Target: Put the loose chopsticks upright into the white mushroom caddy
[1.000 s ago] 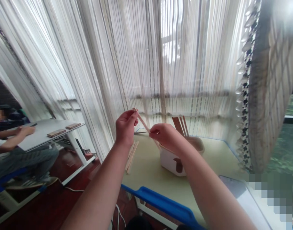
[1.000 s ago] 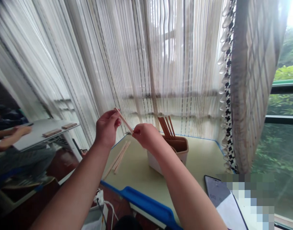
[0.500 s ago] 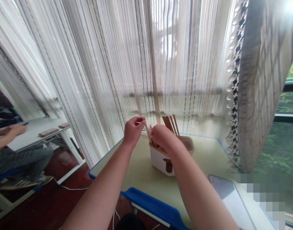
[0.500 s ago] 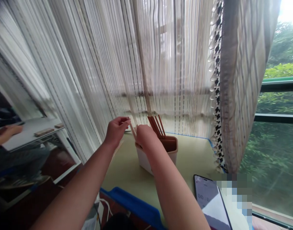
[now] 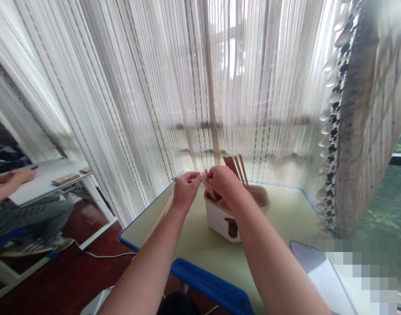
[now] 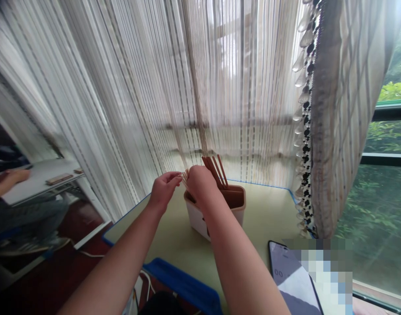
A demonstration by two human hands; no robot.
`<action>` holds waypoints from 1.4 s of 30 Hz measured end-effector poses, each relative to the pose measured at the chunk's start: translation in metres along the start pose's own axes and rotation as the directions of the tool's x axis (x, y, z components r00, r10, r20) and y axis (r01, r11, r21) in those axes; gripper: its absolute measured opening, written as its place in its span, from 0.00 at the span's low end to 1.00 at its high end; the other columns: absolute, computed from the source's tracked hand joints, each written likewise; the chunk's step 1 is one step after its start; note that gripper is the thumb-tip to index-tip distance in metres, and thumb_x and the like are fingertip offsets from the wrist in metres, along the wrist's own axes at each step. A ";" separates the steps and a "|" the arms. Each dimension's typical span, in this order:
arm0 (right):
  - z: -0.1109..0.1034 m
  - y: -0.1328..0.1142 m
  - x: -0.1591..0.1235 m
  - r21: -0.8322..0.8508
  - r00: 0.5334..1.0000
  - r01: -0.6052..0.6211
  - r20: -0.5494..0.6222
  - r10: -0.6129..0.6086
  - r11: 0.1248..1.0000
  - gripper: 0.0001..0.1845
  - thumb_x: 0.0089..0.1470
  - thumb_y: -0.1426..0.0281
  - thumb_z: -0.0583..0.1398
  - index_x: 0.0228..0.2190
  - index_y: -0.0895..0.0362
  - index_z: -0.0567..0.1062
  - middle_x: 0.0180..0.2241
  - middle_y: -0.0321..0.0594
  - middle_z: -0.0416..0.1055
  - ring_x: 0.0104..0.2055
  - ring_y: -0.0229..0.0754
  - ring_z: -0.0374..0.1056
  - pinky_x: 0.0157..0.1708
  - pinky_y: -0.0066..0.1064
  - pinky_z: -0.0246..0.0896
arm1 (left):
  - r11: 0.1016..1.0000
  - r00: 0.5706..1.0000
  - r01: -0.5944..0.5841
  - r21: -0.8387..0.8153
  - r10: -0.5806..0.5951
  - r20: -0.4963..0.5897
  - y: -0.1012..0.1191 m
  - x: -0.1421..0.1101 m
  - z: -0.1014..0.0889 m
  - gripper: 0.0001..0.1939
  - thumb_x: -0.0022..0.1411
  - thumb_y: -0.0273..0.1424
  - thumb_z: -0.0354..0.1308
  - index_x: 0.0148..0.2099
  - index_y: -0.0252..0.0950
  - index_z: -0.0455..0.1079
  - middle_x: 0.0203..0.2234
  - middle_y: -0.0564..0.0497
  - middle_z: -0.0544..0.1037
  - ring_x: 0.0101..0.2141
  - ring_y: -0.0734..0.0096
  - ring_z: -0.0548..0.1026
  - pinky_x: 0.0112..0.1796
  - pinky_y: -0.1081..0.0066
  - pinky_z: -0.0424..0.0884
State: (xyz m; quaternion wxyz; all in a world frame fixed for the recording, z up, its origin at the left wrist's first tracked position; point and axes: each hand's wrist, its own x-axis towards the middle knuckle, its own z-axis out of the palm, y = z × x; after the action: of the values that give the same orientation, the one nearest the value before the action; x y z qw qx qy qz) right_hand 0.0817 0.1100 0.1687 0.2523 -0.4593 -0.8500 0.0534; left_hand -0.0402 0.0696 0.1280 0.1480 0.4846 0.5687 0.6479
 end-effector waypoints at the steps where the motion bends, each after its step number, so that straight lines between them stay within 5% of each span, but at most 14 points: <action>1: 0.000 0.000 0.000 0.013 1.000 0.005 0.004 -0.005 1.000 0.14 0.48 0.65 0.54 0.28 0.59 0.77 0.24 0.46 0.72 0.24 0.38 0.65 0.24 0.27 0.53 | 1.000 1.000 0.009 0.005 -0.009 0.023 0.001 -0.001 0.000 0.14 0.46 0.38 0.58 0.35 0.35 0.73 0.27 0.49 0.76 0.25 0.73 0.70 0.28 0.73 0.64; 12: -0.020 -0.001 -0.010 0.113 0.988 -0.050 0.150 0.033 0.992 0.12 0.43 0.76 0.57 0.30 0.54 0.78 0.23 0.39 0.73 0.25 0.35 0.66 0.28 0.25 0.56 | 0.989 0.997 -0.037 0.141 0.047 -0.068 0.015 0.006 0.001 0.12 0.44 0.37 0.58 0.28 0.33 0.73 0.21 0.50 0.75 0.24 0.73 0.70 0.28 0.72 0.64; 25: -0.035 -0.016 -0.018 0.090 0.995 0.017 0.098 -0.026 0.996 0.11 0.46 0.70 0.56 0.30 0.57 0.78 0.24 0.41 0.73 0.25 0.36 0.65 0.23 0.25 0.50 | 0.989 0.997 0.017 -0.148 -0.028 -0.076 0.049 0.007 -0.007 0.16 0.44 0.39 0.59 0.31 0.31 0.72 0.24 0.49 0.75 0.24 0.76 0.69 0.26 0.76 0.63; 31: -0.027 -0.011 -0.015 0.059 0.991 0.027 0.129 -0.035 0.998 0.11 0.46 0.71 0.56 0.31 0.56 0.78 0.25 0.41 0.73 0.27 0.37 0.67 0.26 0.24 0.53 | 0.991 0.996 0.044 -0.130 -0.054 -0.072 0.045 0.005 -0.006 0.14 0.44 0.38 0.59 0.31 0.32 0.72 0.24 0.49 0.75 0.23 0.76 0.69 0.26 0.75 0.63; 37: -0.007 -0.010 -0.007 -0.076 0.984 -0.175 0.024 0.177 0.982 0.16 0.52 0.64 0.54 0.35 0.62 0.75 0.32 0.52 0.72 0.34 0.43 0.69 0.31 0.28 0.58 | 1.000 0.989 0.021 -0.004 -0.021 -0.144 0.028 0.004 -0.006 0.11 0.45 0.36 0.56 0.28 0.33 0.71 0.22 0.50 0.74 0.23 0.75 0.69 0.28 0.74 0.64; 42: 0.007 -0.006 0.002 -0.048 0.989 -0.134 0.061 0.137 0.990 0.12 0.50 0.67 0.54 0.32 0.59 0.75 0.30 0.47 0.73 0.32 0.42 0.69 0.28 0.27 0.57 | 0.999 0.989 0.032 0.016 -0.029 -0.147 0.018 0.005 -0.003 0.11 0.45 0.35 0.56 0.27 0.33 0.71 0.21 0.51 0.74 0.23 0.74 0.69 0.28 0.74 0.64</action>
State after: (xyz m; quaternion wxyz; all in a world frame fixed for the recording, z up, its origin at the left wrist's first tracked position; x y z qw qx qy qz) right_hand 0.0733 0.1094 0.1655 0.2109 -0.5196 -0.8253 0.0666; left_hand -0.0388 0.0660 0.1462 0.1112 0.4284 0.5913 0.6741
